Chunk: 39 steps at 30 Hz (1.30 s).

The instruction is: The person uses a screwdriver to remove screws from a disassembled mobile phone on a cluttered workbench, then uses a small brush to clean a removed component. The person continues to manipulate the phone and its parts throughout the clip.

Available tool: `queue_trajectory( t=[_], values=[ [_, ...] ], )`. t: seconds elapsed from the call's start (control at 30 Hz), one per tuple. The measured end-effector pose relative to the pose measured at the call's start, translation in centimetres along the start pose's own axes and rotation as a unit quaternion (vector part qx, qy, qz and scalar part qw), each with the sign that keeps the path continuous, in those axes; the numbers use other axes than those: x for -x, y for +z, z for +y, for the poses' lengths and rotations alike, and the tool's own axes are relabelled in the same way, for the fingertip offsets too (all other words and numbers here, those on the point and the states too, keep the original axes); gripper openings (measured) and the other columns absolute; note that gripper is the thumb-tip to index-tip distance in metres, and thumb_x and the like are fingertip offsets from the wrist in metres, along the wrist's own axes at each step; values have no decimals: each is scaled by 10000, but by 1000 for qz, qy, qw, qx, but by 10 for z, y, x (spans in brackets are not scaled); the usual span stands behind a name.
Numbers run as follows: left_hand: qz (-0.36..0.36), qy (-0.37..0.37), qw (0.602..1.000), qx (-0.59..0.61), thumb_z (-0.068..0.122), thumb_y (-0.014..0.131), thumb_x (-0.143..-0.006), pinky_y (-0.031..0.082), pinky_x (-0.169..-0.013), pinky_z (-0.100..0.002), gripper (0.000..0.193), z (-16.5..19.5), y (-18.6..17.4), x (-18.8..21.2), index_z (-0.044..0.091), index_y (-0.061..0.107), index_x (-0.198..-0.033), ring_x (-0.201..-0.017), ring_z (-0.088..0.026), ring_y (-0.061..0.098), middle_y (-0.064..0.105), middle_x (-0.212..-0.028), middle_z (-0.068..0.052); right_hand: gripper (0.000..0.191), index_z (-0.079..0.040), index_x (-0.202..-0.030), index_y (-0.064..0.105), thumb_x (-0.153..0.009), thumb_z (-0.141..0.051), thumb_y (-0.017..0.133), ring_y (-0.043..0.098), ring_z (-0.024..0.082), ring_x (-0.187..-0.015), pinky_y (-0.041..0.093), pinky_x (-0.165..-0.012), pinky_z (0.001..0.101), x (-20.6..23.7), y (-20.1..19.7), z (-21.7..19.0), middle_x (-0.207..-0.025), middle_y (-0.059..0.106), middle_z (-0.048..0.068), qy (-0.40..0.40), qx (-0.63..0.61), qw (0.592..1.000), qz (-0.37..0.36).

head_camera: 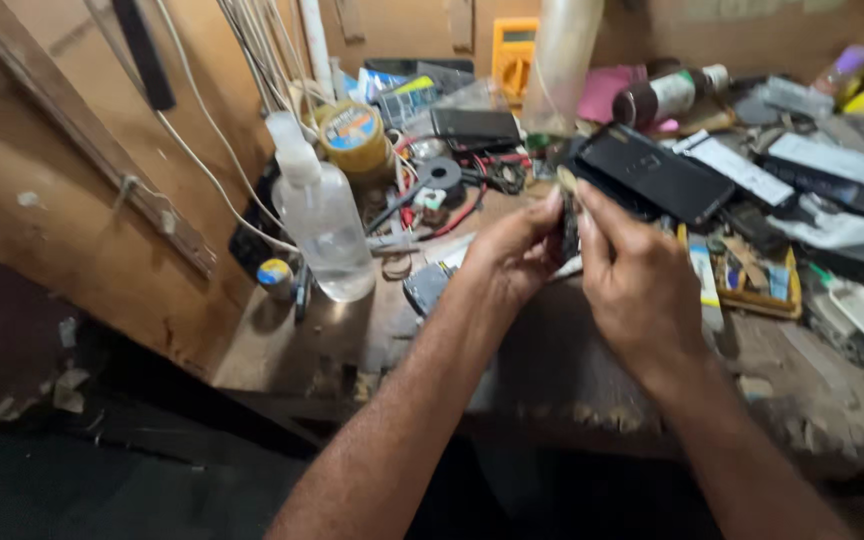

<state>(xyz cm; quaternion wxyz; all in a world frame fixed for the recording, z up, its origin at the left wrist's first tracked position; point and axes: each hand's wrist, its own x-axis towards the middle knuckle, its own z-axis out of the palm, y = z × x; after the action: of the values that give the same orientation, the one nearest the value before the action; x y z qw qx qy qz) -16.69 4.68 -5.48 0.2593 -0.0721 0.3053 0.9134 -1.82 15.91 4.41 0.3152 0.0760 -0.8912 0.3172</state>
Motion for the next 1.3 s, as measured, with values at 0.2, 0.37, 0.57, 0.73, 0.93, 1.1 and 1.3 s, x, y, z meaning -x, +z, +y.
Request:
queue_trajectory(
  t=[0.2,0.37,0.57,0.73,0.93,1.1,1.3],
  values=[
    [26,15,1000,6,217,714,-945,600,-677,-308,117,1,3,9,126,706,-1018,-787,-138,681,703,-893,2,337,-182,-1324,726,-997,-221,654,723,400,-858,548,-748,474,4,-4,-7,-964,724,235,45,23,998,-47],
    [46,-9,999,4,243,703,-964,580,-645,-332,131,0,2,9,124,699,-1020,-775,-155,654,694,-872,-3,289,-114,-1287,719,-1020,-187,637,715,404,-939,552,-775,456,2,-2,-2,-1054,732,218,-21,-18,1000,-11],
    [22,-7,999,26,206,694,-990,585,-688,-334,110,2,0,6,100,702,-1016,-763,-163,645,695,-866,-24,288,-123,-1280,720,-1017,-211,640,717,400,-941,563,-765,451,4,-4,-1,-1064,723,226,-5,-28,999,-23],
    [68,-11,998,13,201,679,-982,617,-757,-392,116,6,-4,7,87,687,-997,-794,-182,686,698,-889,-45,318,-125,-1274,730,-979,-210,648,713,415,-892,547,-732,470,2,-7,-2,-1005,726,234,8,-13,999,-39],
    [-3,-28,999,33,153,653,-977,613,-715,-365,105,0,-4,5,77,699,-1033,-770,-185,704,720,-893,-53,298,-150,-1291,710,-1012,-224,639,708,410,-891,551,-723,463,4,-7,-3,-1012,722,234,-13,-14,1000,-11],
    [24,-11,999,22,133,671,-987,591,-648,-322,93,2,-15,7,61,686,-1044,-753,-163,696,715,-871,-45,384,-254,-1358,693,-978,-244,637,703,411,-761,527,-672,488,5,-6,-2,-840,705,237,82,22,992,-94],
    [54,-27,997,-38,144,670,-951,551,-584,-301,66,5,-14,4,102,683,-1000,-685,-120,648,672,-820,-2,374,-210,-1311,699,-942,-219,637,711,407,-833,542,-679,466,8,-3,5,-960,740,220,-22,-27,998,-50]
  ],
)
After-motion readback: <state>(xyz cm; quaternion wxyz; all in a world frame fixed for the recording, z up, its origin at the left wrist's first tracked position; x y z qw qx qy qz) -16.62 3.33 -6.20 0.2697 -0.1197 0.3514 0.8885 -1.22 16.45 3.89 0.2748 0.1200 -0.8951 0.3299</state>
